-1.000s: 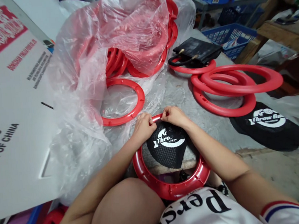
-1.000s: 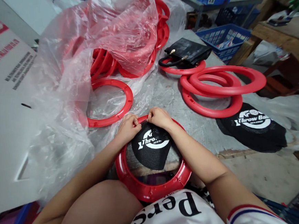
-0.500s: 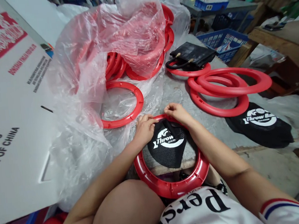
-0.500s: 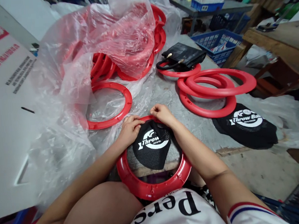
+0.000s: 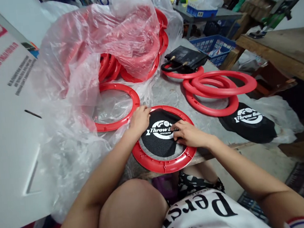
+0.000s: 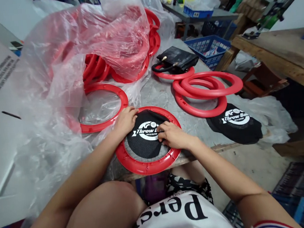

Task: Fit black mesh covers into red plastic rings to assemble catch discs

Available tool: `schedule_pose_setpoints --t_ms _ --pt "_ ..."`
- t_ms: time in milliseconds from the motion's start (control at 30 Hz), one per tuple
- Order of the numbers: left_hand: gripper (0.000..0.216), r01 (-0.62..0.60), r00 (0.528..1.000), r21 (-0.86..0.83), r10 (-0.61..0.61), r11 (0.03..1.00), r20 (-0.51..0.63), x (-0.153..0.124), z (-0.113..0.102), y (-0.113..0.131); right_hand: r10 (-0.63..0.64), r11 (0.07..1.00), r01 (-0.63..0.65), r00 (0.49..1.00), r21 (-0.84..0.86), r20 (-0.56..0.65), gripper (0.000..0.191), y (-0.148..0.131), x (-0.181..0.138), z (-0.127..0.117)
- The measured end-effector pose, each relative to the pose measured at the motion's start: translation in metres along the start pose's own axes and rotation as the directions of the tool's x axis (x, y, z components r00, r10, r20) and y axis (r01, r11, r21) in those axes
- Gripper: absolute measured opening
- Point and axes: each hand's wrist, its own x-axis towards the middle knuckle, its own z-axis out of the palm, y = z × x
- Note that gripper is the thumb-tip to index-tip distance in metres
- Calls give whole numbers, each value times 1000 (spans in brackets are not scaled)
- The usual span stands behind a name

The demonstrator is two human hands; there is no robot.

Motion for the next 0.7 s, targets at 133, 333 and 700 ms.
schedule_pose_setpoints --t_ms 133,333,700 --pt "19 -135 976 -56 123 989 -177 -30 -14 30 -3 989 26 987 148 -158 12 0 3 7" --pt "51 -427 904 -326 413 844 -113 -74 -15 57 -14 963 76 973 259 -232 20 -5 6 -5" --pt "39 -445 882 37 445 895 -153 -87 -6 73 1 982 44 971 183 -241 21 -15 8 -4"
